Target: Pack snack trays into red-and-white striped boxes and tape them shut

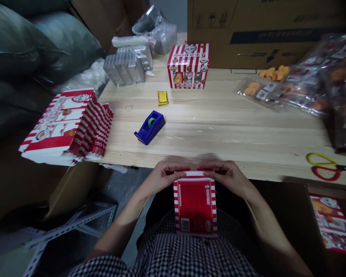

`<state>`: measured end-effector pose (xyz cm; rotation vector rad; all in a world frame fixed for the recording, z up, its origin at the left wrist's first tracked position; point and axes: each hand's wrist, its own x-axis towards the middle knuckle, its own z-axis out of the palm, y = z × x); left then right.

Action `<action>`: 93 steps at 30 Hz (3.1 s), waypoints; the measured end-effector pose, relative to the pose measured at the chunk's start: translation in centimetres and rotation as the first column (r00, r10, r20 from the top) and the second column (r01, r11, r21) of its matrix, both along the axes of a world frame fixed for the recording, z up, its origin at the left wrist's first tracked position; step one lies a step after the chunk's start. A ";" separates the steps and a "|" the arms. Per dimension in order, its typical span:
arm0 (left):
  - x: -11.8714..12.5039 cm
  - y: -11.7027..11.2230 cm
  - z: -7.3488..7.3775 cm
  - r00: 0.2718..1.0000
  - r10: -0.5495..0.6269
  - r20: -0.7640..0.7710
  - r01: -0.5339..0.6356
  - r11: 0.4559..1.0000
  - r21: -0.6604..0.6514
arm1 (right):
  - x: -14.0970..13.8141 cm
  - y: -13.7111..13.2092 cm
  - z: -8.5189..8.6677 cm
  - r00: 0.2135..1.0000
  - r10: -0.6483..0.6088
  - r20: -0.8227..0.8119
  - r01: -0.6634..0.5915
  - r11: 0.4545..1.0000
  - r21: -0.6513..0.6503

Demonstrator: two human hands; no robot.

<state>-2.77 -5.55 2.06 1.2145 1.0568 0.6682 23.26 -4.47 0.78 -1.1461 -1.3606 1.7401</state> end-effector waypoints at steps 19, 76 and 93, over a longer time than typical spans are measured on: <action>0.3 0.1 -1.4 0.996 0.086 0.022 -0.085 0.995 -0.053 | -0.5 1.2 -0.9 0.998 0.055 0.006 -0.055 0.998 0.019; 0.3 -2.9 2.2 0.971 -0.068 -0.231 0.139 0.941 0.308 | -1.0 -3.4 0.9 0.922 -0.388 -0.001 0.388 0.921 0.030; 1.5 -2.0 2.1 0.985 -0.095 -0.147 0.140 0.931 0.336 | -1.1 -4.5 3.9 0.970 -0.072 0.234 -0.041 0.895 0.445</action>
